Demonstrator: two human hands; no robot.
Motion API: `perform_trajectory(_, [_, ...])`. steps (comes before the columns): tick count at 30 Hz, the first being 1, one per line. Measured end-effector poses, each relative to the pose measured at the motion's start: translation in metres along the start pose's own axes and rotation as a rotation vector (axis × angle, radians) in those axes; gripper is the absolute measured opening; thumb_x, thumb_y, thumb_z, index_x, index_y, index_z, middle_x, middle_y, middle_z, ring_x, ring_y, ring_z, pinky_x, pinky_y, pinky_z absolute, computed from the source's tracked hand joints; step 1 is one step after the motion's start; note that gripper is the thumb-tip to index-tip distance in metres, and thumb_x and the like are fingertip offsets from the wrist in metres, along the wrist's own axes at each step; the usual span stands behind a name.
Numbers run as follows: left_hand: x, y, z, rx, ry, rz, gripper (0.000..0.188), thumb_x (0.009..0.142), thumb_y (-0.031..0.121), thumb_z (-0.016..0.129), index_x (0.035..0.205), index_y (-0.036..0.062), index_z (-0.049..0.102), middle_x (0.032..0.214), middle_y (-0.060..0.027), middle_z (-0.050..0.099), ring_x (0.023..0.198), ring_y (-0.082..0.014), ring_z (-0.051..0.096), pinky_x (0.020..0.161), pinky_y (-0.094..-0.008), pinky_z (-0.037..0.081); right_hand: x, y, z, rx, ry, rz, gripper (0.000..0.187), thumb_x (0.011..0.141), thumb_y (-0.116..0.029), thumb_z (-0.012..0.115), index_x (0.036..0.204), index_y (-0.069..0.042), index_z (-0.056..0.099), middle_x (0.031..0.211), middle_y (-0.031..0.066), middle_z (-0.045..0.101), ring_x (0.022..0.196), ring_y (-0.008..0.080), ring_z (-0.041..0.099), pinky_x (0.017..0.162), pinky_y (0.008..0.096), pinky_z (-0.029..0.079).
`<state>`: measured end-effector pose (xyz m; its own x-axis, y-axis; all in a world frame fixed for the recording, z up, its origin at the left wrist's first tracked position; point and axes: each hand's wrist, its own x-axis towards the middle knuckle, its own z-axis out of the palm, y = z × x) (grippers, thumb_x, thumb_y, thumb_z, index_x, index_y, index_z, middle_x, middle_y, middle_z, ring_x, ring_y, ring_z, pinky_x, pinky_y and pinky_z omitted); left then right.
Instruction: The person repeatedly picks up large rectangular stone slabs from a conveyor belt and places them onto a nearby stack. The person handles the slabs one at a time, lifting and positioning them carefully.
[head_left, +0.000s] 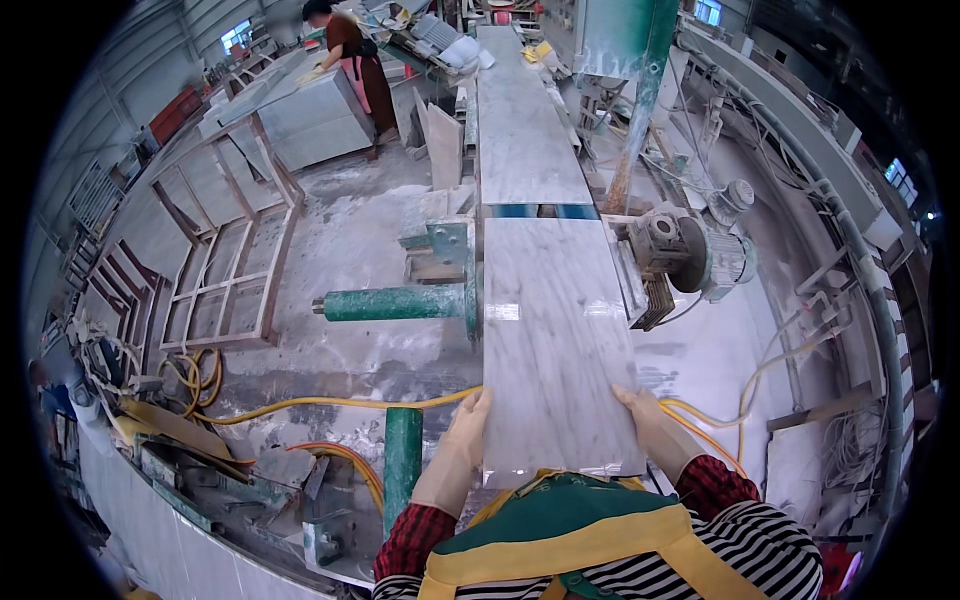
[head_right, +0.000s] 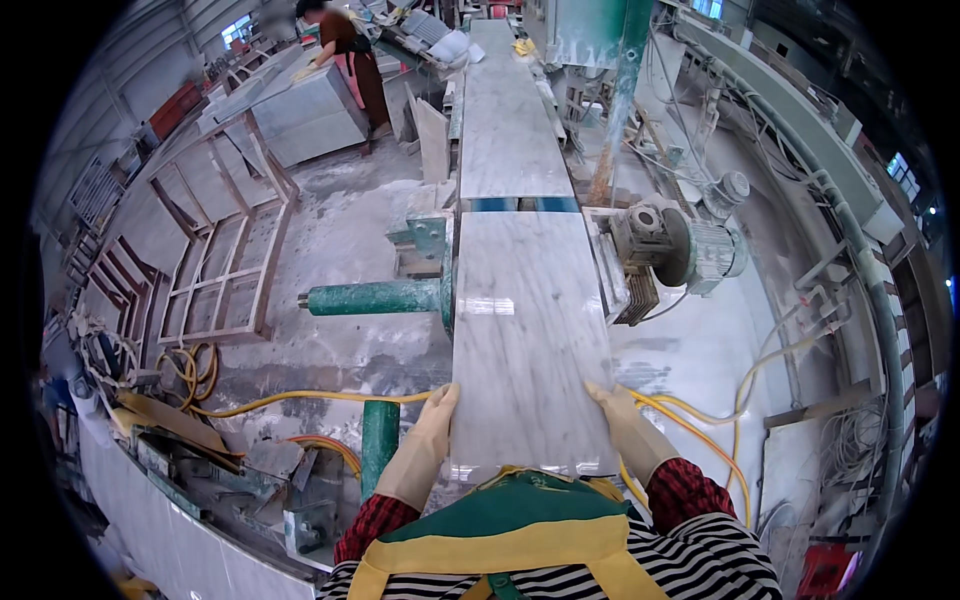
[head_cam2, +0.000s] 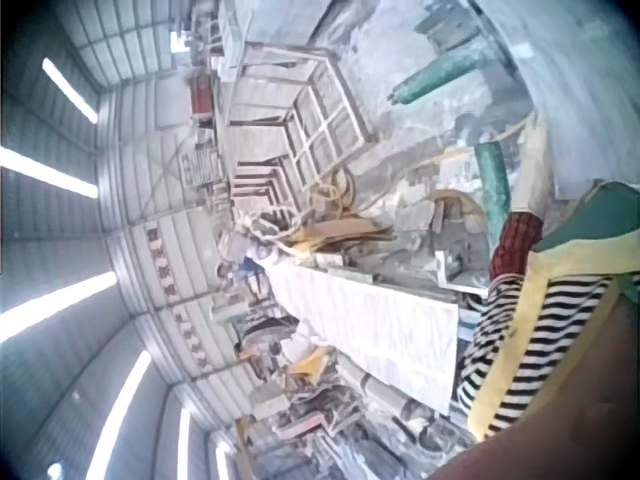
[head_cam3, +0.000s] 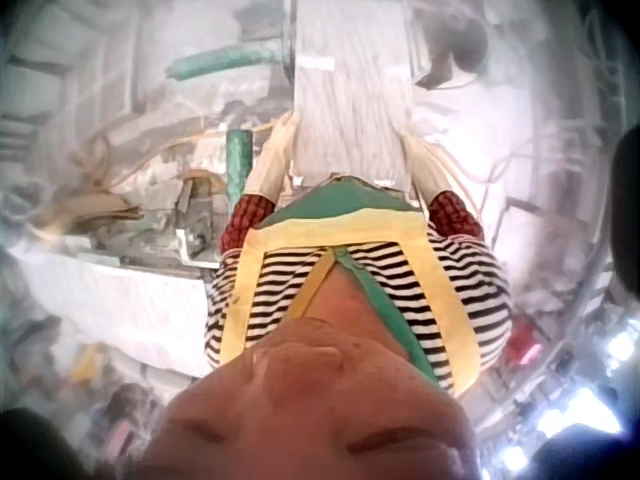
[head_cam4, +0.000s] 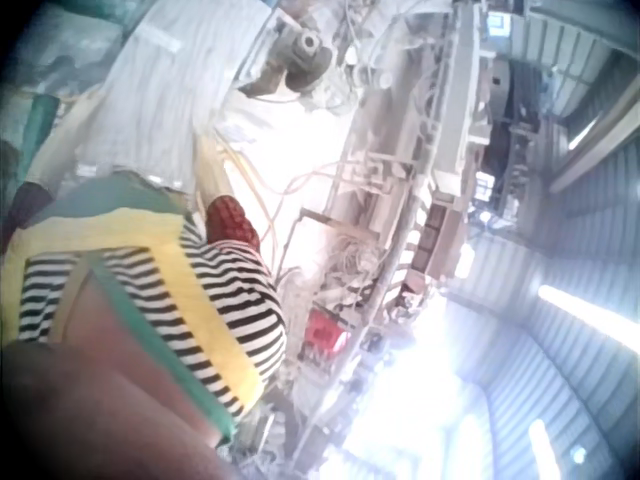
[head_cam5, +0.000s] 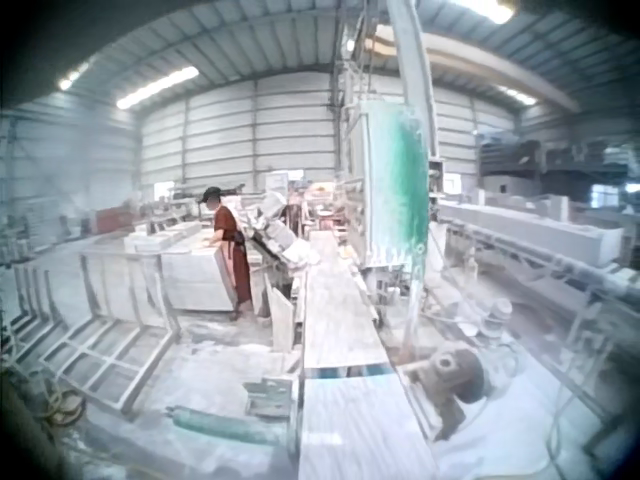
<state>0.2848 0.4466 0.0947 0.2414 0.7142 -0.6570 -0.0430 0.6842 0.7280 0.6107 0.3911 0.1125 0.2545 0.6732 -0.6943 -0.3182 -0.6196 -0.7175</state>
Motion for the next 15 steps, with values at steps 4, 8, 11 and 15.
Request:
perform_trajectory(4, [0.002, -0.031, -0.003, -0.172, 0.025, 0.033, 0.063, 0.107, 0.046, 0.049, 0.15, 0.0006, 0.049, 0.143, -0.0148, 0.061, 0.129, -0.0247, 0.059, 0.107, -0.037, 0.046, 0.032, 0.002, -0.001, -0.08, 0.093, -0.006, 0.076, 0.088, -0.032, 0.082, 0.143, 0.007, 0.047, 0.127, 0.02, 0.067, 0.11, 0.0298, 0.069, 0.092, 0.0451, 0.059])
perform_trajectory(8, [0.017, -0.048, -0.001, 0.056, 0.125, 0.073, 0.065, 0.105, 0.054, 0.044, 0.149, 0.0068, 0.053, 0.141, -0.0144, 0.063, 0.129, -0.0279, 0.06, 0.108, -0.0389, 0.043, 0.051, -0.002, 0.0, -0.049, 0.076, -0.012, 0.082, 0.085, -0.033, 0.085, 0.143, 0.008, 0.046, 0.128, 0.0207, 0.066, 0.11, 0.0302, 0.069, 0.091, 0.0448, 0.059])
perform_trajectory(11, [0.035, -0.056, -0.008, 0.286, 0.198, 0.077, 0.07, 0.102, 0.061, 0.04, 0.148, 0.0112, 0.055, 0.14, -0.0149, 0.063, 0.13, -0.0309, 0.059, 0.109, -0.0399, 0.04, 0.063, -0.005, -0.001, -0.016, 0.036, -0.004, 0.084, 0.084, -0.032, 0.086, 0.145, 0.009, 0.045, 0.129, 0.0202, 0.066, 0.111, 0.0298, 0.069, 0.091, 0.0442, 0.059])
perform_trajectory(15, [0.054, -0.064, -0.015, 0.276, 0.177, 0.084, 0.072, 0.101, 0.064, 0.037, 0.149, 0.0123, 0.054, 0.142, -0.0158, 0.062, 0.133, -0.0329, 0.056, 0.11, -0.0402, 0.038, 0.069, -0.011, 0.005, -0.042, 0.057, -0.021, 0.069, 0.09, -0.03, 0.081, 0.143, 0.003, 0.051, 0.128, 0.0159, 0.068, 0.111, 0.0282, 0.068, 0.097, 0.0465, 0.057])
